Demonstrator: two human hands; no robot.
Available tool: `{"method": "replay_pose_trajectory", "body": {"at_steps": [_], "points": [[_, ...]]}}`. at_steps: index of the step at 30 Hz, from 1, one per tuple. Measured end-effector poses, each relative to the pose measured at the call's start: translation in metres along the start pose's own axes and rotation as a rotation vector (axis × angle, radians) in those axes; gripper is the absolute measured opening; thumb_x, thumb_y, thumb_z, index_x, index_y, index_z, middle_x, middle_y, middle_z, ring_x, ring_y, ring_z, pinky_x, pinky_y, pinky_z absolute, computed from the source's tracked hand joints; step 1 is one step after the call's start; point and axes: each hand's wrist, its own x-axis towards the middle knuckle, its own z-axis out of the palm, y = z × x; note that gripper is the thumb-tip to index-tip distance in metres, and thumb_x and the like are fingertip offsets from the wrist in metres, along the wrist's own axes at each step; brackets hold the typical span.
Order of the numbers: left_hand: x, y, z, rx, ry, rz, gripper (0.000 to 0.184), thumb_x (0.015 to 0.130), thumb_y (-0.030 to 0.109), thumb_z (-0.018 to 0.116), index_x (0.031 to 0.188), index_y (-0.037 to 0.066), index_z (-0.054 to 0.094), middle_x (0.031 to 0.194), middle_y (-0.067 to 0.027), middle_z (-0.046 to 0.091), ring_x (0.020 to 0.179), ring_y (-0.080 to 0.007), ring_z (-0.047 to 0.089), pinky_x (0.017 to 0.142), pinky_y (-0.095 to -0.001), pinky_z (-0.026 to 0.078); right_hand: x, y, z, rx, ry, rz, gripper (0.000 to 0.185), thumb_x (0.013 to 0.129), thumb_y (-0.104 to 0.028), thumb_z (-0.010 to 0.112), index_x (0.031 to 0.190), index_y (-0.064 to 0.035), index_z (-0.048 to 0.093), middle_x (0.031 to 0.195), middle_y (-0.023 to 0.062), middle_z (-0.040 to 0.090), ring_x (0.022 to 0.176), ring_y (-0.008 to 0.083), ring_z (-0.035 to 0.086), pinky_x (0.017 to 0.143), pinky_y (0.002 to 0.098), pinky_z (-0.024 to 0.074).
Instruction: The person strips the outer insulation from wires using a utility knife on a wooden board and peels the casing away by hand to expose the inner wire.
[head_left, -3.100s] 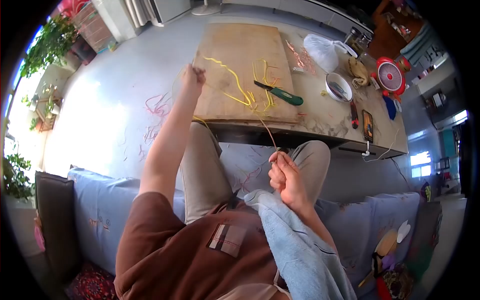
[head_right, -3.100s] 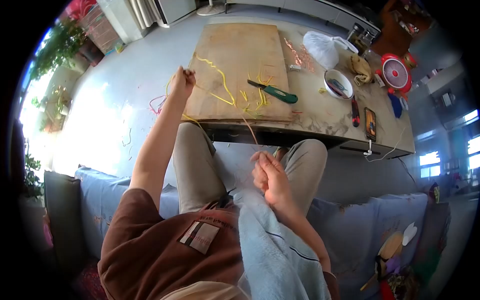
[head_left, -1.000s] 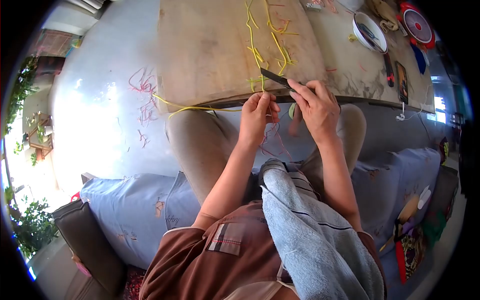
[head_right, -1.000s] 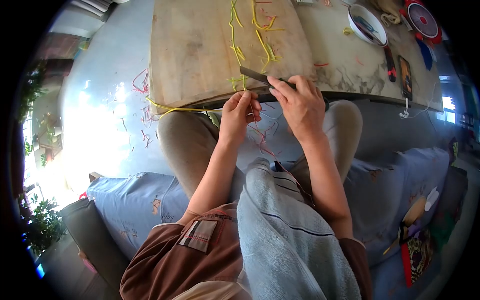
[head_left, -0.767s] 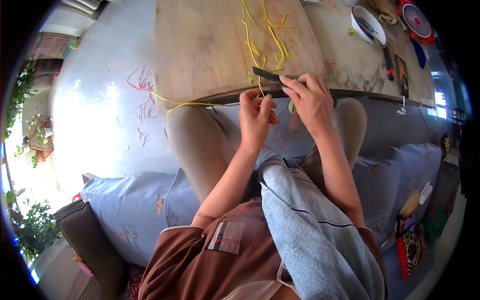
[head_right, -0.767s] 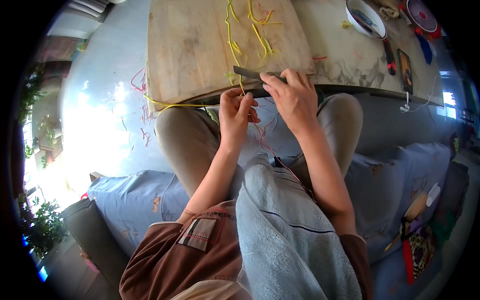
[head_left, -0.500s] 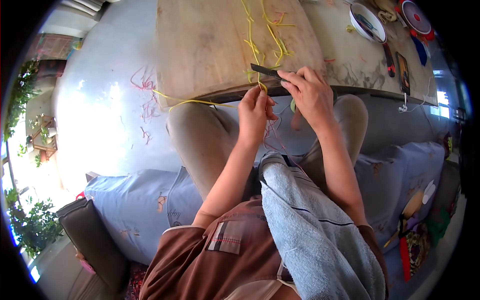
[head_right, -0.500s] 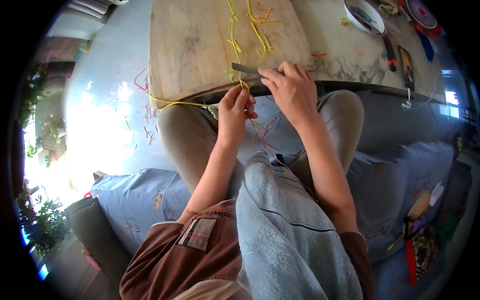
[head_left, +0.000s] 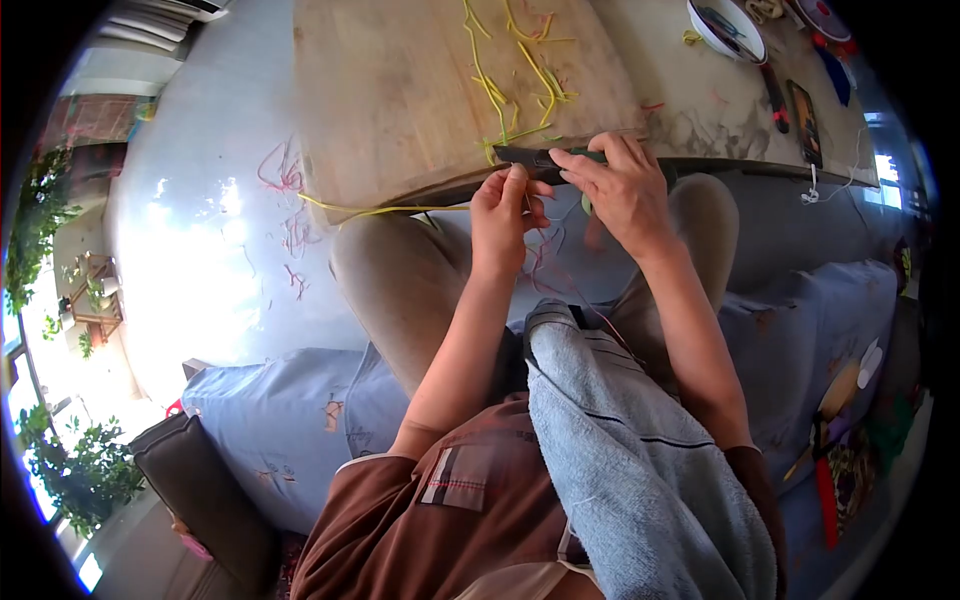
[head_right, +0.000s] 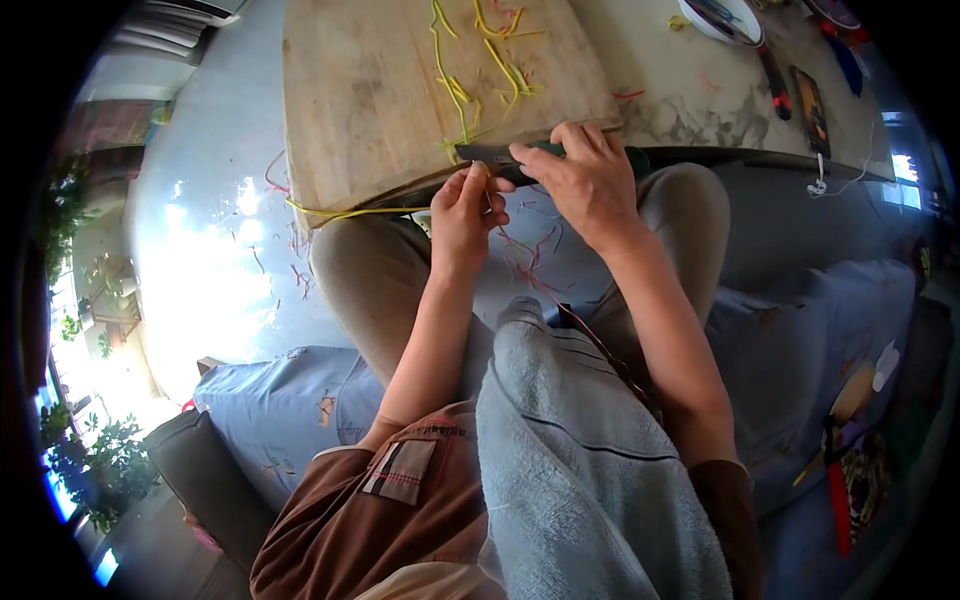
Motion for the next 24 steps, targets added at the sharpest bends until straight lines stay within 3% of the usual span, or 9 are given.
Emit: {"method": "replay_pose_trajectory", "body": {"at_steps": [2,8,18,21,24], "points": [[0.001,-0.003,-0.004,0.056,-0.056,0.026,0.019,0.092,0.019,0.047,0.098,0.002,0.047,0.083,-0.0098,0.061,0.057,-0.0082,0.051,0.051,-0.0226,0.049,0.003,-0.002,0.002,-0.011,0.005,0.001,0.035,0.068,-0.016,0.069,0.101,-0.0232,0.064,0.083,0.0023,0.050,0.080,0.0195,0.052,0.069,0.0325,0.0428],[-0.016,-0.008,0.010,0.036,-0.024,0.086,0.023,0.093,0.019,0.044,0.106,0.001,0.042,0.083,-0.0105,0.061,0.060,-0.0107,0.054,0.056,-0.0253,0.050,0.003,-0.008,0.003,-0.031,0.035,0.027,0.025,0.069,-0.017,0.067,0.093,-0.0212,0.066,0.081,0.0019,0.051,0.080,0.0192,0.052,0.069,0.0325,0.0426],[-0.005,-0.013,0.004,-0.321,-0.110,0.012,0.015,0.092,0.020,0.046,0.094,0.005,0.050,0.071,-0.0050,0.059,0.053,-0.0072,0.046,0.045,-0.0209,0.039,0.006,-0.009,0.005,-0.075,0.053,0.056,0.022,0.068,-0.019,0.067,0.090,-0.0211,0.067,0.078,0.0006,0.051,0.080,0.0181,0.052,0.069,0.0311,0.0423],[0.003,-0.020,0.009,-0.142,-0.021,0.118,0.016,0.092,0.021,0.048,0.091,0.006,0.052,0.068,-0.0038,0.058,0.051,-0.0053,0.043,0.042,-0.0188,0.033,0.007,-0.006,0.001,-0.043,0.016,0.055,0.022,0.068,-0.019,0.068,0.090,-0.0211,0.067,0.078,0.0007,0.051,0.080,0.0180,0.053,0.070,0.0315,0.0426],[0.005,-0.010,0.004,-0.063,-0.056,0.046,0.011,0.091,0.018,0.049,0.089,0.007,0.051,0.071,-0.0030,0.057,0.051,-0.0041,0.036,0.042,-0.0180,0.029,0.010,-0.004,-0.001,-0.039,-0.003,0.056,0.021,0.068,-0.019,0.067,0.089,-0.0211,0.067,0.078,0.0006,0.051,0.079,0.0180,0.053,0.070,0.0316,0.0437]]}}
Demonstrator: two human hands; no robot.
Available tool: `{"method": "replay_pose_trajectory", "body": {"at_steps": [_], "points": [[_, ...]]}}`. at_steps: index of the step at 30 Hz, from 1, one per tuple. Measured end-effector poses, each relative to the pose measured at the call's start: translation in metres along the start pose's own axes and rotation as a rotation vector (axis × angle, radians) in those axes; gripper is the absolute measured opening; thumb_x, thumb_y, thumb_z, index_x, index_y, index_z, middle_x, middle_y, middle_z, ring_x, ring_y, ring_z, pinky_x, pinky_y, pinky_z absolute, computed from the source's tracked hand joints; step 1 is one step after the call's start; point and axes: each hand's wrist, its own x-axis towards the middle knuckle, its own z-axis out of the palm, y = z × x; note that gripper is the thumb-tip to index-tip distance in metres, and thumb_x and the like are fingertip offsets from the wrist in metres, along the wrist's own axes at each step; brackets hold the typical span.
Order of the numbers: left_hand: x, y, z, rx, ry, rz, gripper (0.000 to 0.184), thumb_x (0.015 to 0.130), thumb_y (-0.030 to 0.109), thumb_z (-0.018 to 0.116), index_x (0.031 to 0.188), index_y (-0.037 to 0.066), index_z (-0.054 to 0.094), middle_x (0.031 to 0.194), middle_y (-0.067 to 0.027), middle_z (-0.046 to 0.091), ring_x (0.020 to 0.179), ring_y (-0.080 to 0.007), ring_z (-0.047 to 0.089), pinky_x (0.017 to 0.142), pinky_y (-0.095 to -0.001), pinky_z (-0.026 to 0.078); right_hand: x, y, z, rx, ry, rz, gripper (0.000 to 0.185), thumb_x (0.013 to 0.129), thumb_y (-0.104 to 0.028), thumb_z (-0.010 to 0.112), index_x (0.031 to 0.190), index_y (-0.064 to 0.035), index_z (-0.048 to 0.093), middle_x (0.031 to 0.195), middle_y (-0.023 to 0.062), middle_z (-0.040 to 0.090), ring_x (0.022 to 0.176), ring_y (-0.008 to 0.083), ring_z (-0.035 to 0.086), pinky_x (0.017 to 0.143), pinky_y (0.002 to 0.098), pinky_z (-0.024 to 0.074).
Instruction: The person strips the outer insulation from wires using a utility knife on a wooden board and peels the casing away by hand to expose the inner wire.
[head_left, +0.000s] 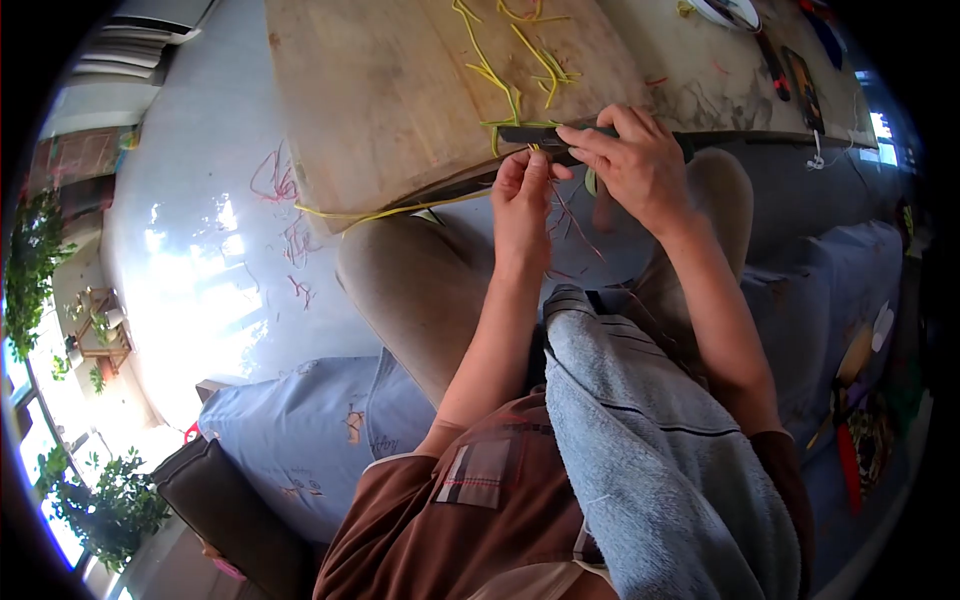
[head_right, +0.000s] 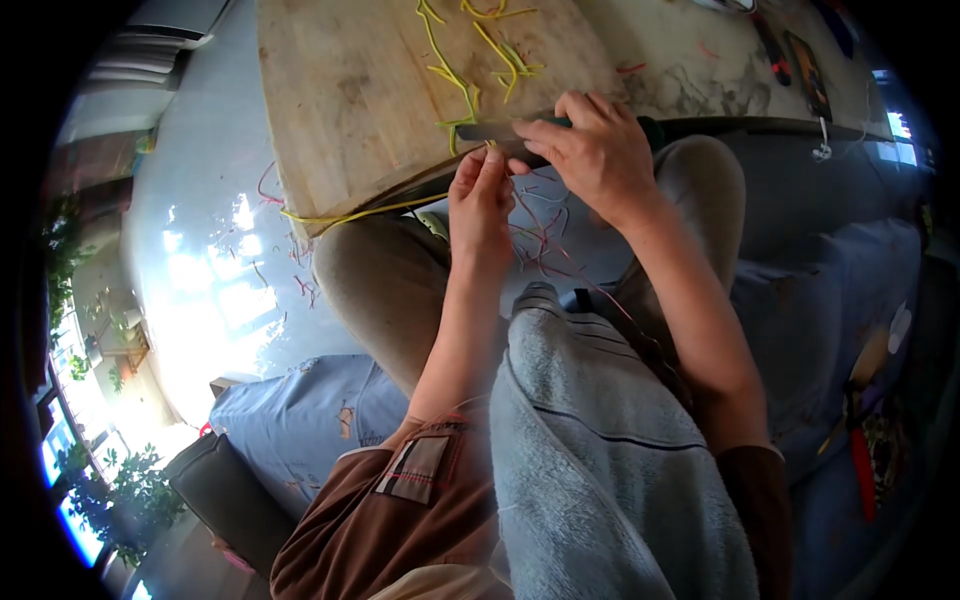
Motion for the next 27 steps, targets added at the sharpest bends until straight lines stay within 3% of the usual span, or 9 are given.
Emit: {"method": "replay_pose_trajectory", "body": {"at_steps": [3,13,19,22,27], "points": [[0.000,0.003,-0.007,-0.179,-0.138,-0.122,0.012,0.091,0.018,0.050,0.088,0.007,0.051,0.073,-0.0023,0.056,0.050,-0.0028,0.033,0.042,-0.0165,0.026,0.000,0.003,-0.002,0.018,-0.046,0.015,0.019,0.069,-0.019,0.067,0.087,-0.0208,0.068,0.077,0.0003,0.051,0.077,0.0181,0.054,0.070,0.0311,0.0444],[0.000,-0.011,0.011,-0.168,-0.067,-0.067,0.017,0.091,0.020,0.050,0.084,0.005,0.048,0.069,-0.0036,0.056,0.050,-0.0054,0.046,0.043,-0.0197,0.042,-0.001,0.004,-0.017,-0.036,-0.073,-0.028,0.020,0.069,-0.019,0.067,0.089,-0.0201,0.068,0.077,-0.0001,0.051,0.079,0.0169,0.053,0.068,0.0300,0.0447],[-0.004,-0.006,0.015,-0.169,-0.032,-0.123,0.017,0.091,0.021,0.051,0.089,0.005,0.050,0.069,-0.0039,0.056,0.050,-0.0062,0.047,0.044,-0.0196,0.042,-0.010,0.013,-0.005,-0.008,-0.027,0.008,0.023,0.068,-0.017,0.067,0.091,-0.0209,0.068,0.076,-0.0003,0.049,0.078,0.0168,0.052,0.069,0.0303,0.0446],[0.001,-0.001,0.008,-0.242,-0.151,-0.228,0.017,0.090,0.021,0.051,0.091,0.004,0.052,0.069,-0.0042,0.057,0.050,-0.0069,0.048,0.046,-0.0196,0.043,-0.010,0.015,-0.006,-0.003,-0.031,0.026,0.024,0.068,-0.017,0.068,0.091,-0.0215,0.068,0.076,-0.0005,0.049,0.078,0.0167,0.053,0.069,0.0306,0.0447],[-0.006,-0.001,0.010,-0.002,-0.104,-0.151,0.016,0.090,0.019,0.050,0.089,0.003,0.052,0.068,-0.0056,0.057,0.048,-0.0078,0.049,0.045,-0.0209,0.044,-0.018,0.019,-0.006,0.012,-0.011,0.009,0.024,0.068,-0.017,0.068,0.092,-0.0218,0.067,0.077,-0.0005,0.050,0.078,0.0170,0.053,0.069,0.0319,0.0442]]}}
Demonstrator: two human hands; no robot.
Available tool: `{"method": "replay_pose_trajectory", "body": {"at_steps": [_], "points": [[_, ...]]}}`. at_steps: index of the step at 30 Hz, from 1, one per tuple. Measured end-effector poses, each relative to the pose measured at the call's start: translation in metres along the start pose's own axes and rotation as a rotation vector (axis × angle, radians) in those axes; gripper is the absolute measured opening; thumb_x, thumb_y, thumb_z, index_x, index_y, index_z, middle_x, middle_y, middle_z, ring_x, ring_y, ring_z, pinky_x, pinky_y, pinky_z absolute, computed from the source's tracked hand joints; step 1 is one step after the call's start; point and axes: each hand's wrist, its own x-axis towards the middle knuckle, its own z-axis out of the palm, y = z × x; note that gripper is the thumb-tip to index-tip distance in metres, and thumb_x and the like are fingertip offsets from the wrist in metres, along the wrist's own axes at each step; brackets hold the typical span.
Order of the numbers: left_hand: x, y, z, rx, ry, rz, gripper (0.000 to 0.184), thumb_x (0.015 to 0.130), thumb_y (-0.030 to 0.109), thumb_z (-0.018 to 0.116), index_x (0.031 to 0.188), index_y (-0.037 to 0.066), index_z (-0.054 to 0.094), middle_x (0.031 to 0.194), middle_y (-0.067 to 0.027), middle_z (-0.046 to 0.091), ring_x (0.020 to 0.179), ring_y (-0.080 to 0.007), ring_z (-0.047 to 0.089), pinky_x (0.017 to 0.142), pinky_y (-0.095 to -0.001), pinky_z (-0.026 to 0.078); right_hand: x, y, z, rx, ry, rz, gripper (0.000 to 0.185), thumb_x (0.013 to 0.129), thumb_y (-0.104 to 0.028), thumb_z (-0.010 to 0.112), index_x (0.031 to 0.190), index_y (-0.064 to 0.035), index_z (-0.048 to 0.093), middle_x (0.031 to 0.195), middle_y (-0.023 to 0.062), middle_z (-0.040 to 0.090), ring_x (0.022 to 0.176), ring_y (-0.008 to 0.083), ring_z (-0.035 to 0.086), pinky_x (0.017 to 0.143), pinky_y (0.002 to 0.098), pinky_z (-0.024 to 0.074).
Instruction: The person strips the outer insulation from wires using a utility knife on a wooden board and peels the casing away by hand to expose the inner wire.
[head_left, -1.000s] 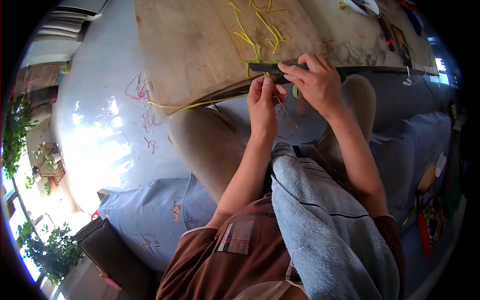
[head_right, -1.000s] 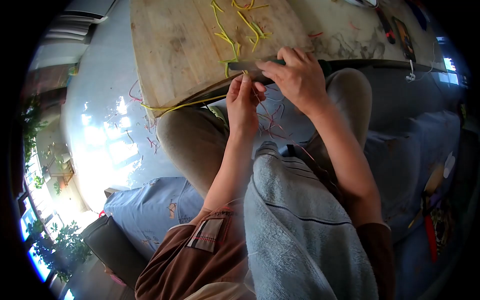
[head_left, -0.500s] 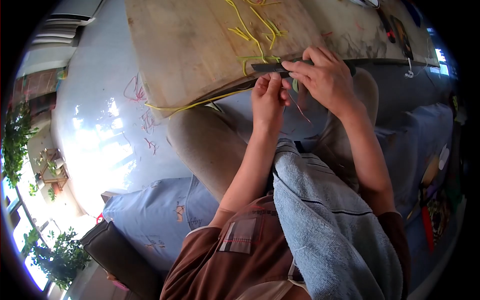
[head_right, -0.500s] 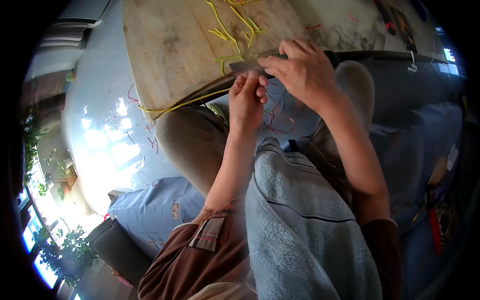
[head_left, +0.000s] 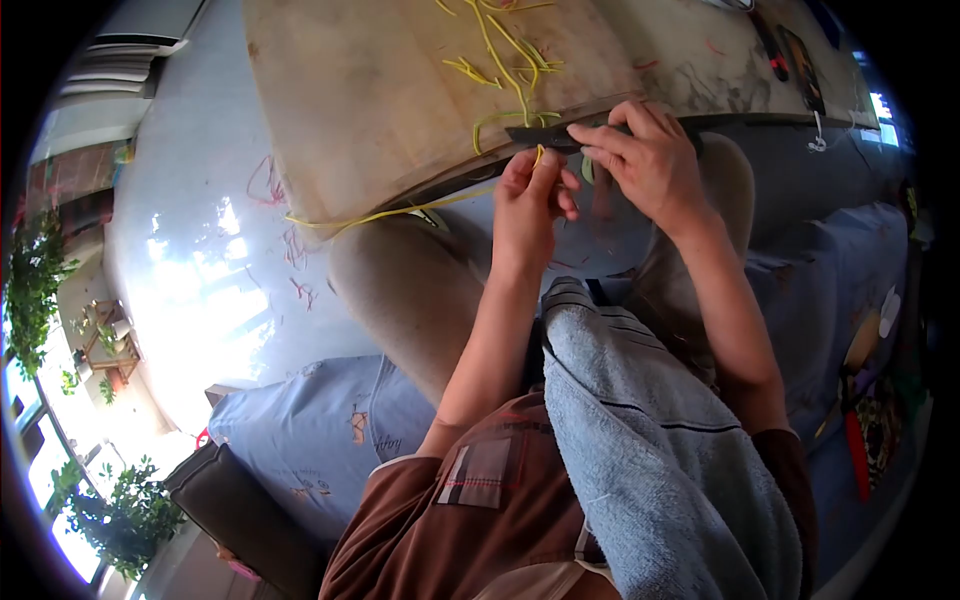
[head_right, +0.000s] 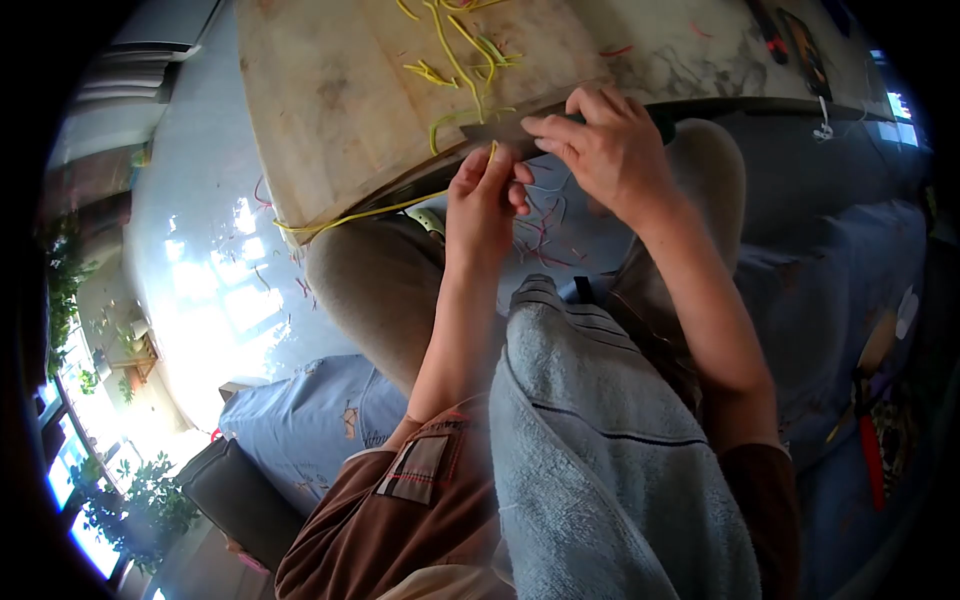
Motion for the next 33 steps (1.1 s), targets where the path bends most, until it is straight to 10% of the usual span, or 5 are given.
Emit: {"method": "replay_pose_trajectory", "body": {"at_steps": [33], "points": [[0.007,-0.011,0.008,-0.065,0.031,0.096,0.015,0.091,0.016,0.049,0.084,0.004,0.052,0.064,-0.0034,0.054,0.047,-0.0067,0.046,0.042,-0.0208,0.042,0.023,-0.008,0.039,-0.166,0.191,0.084,0.023,0.068,-0.021,0.062,0.090,-0.0253,0.066,0.081,0.0008,0.054,0.081,0.0211,0.054,0.072,0.0356,0.0414]]}}
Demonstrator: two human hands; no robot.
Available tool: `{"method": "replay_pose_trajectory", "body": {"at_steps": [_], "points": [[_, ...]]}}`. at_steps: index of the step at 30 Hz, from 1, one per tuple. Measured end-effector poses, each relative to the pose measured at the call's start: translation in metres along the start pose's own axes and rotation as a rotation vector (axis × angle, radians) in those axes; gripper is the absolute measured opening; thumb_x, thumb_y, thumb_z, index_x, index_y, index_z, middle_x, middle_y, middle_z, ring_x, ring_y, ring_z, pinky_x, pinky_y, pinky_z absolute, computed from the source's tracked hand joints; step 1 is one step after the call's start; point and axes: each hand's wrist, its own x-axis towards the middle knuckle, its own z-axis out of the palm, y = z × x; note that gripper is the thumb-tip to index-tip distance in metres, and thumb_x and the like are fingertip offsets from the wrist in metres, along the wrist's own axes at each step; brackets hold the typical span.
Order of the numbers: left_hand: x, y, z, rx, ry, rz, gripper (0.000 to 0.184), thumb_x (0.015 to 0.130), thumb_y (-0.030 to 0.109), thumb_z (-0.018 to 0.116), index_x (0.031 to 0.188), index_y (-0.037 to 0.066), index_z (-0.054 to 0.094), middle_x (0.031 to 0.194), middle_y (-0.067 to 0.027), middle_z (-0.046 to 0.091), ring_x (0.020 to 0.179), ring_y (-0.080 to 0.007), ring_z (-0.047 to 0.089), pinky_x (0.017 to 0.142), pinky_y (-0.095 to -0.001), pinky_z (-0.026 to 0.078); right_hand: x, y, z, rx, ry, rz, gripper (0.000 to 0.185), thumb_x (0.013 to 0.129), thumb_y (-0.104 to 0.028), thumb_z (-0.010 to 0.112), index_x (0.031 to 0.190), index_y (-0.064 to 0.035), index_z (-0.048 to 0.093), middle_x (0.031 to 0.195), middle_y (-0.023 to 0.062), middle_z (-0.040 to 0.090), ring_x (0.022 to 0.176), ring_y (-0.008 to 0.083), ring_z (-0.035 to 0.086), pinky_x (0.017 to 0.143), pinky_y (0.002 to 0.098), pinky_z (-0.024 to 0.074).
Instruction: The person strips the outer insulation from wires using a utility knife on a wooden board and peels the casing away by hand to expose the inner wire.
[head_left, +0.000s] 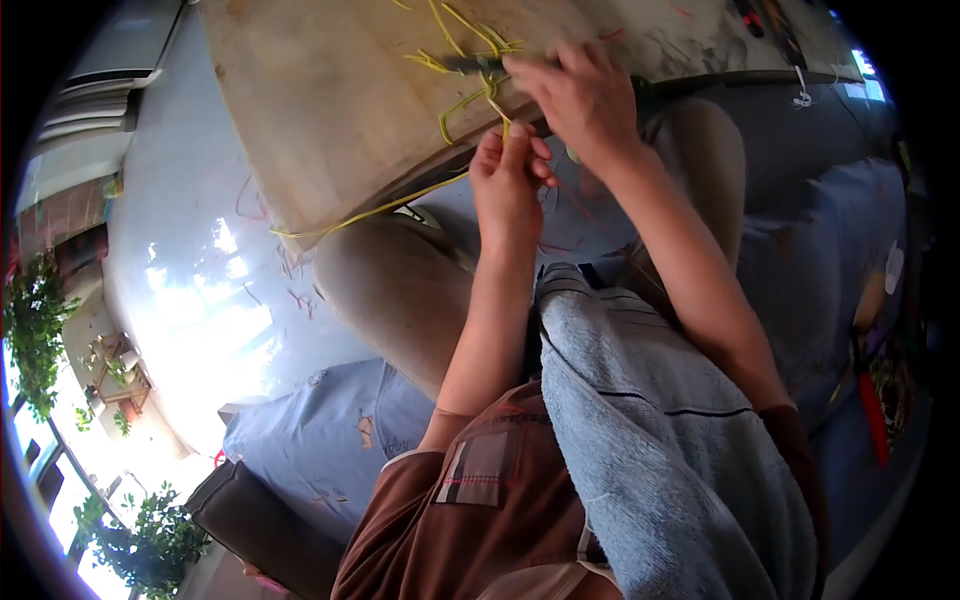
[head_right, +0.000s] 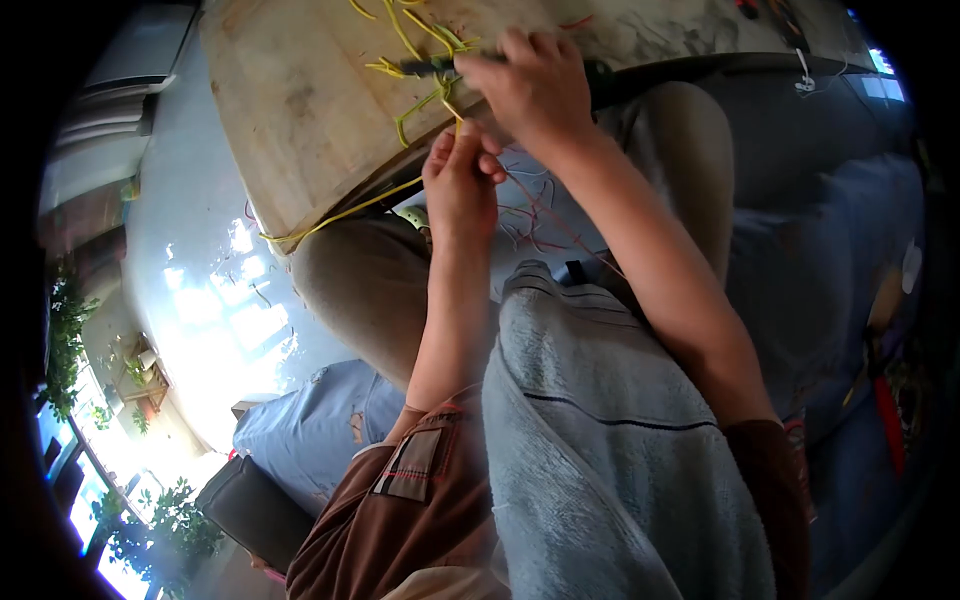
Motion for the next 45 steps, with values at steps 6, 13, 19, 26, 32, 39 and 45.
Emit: {"method": "replay_pose_trajectory", "body": {"at_steps": [6,13,19,26,32,39,45], "points": [[0.003,0.006,-0.004,-0.025,-0.006,-0.006,0.015,0.090,0.017,0.050,0.086,0.003,0.053,0.065,-0.0037,0.055,0.047,-0.0065,0.046,0.042,-0.0204,0.041,0.032,0.014,-0.001,0.114,-0.132,0.021,0.016,0.074,-0.027,0.062,0.088,-0.0237,0.067,0.077,0.0000,0.056,0.082,0.0206,0.057,0.071,0.0350,0.0441],[0.001,0.004,-0.004,-0.016,0.020,-0.025,0.017,0.090,0.019,0.050,0.088,0.002,0.053,0.066,-0.0041,0.056,0.047,-0.0070,0.047,0.042,-0.0209,0.043,-0.007,0.015,-0.034,0.105,-0.130,0.027,0.023,0.067,-0.017,0.069,0.090,-0.0228,0.067,0.077,-0.0015,0.051,0.077,0.0191,0.054,0.070,0.0326,0.0436],[-0.005,0.004,-0.003,0.003,0.027,-0.034,0.017,0.090,0.019,0.050,0.087,0.002,0.052,0.066,-0.0043,0.056,0.047,-0.0070,0.047,0.041,-0.0212,0.043,-0.011,0.005,-0.028,0.104,-0.082,-0.050,0.025,0.066,-0.012,0.067,0.089,-0.0211,0.066,0.084,0.0019,0.051,0.085,0.0210,0.052,0.071,0.0331,0.0423],[-0.006,0.005,-0.004,-0.018,0.018,-0.031,0.018,0.090,0.019,0.050,0.088,0.001,0.054,0.067,-0.0049,0.056,0.045,-0.0065,0.046,0.040,-0.0206,0.042,-0.011,0.001,-0.024,0.077,-0.050,-0.044,0.024,0.066,-0.012,0.065,0.089,-0.0204,0.066,0.084,0.0012,0.052,0.085,0.0211,0.051,0.073,0.0334,0.0404],[-0.008,0.004,-0.003,-0.009,0.040,-0.024,0.017,0.090,0.018,0.051,0.089,0.002,0.055,0.066,-0.0049,0.056,0.043,-0.0067,0.046,0.039,-0.0206,0.041,-0.004,0.003,-0.027,0.105,-0.036,-0.081,0.021,0.068,-0.013,0.066,0.088,-0.0185,0.066,0.083,0.0013,0.051,0.083,0.0197,0.050,0.073,0.0329,0.0400],[-0.008,0.005,-0.002,-0.012,0.039,-0.016,0.015,0.090,0.017,0.051,0.087,0.003,0.053,0.066,-0.0045,0.055,0.044,-0.0062,0.045,0.039,-0.0203,0.040,-0.004,0.004,-0.024,0.151,-0.081,-0.035,0.016,0.069,-0.015,0.066,0.085,-0.0174,0.066,0.082,0.0007,0.051,0.082,0.0194,0.050,0.075,0.0332,0.0399],[-0.008,0.004,-0.002,0.042,0.032,0.003,0.014,0.090,0.017,0.050,0.083,0.005,0.051,0.065,-0.0027,0.053,0.045,-0.0049,0.042,0.039,-0.0199,0.039,-0.006,0.002,-0.014,0.124,-0.059,0.015,0.017,0.068,-0.011,0.064,0.083,-0.0186,0.066,0.084,0.0005,0.051,0.083,0.0200,0.050,0.074,0.0331,0.0392]]}}
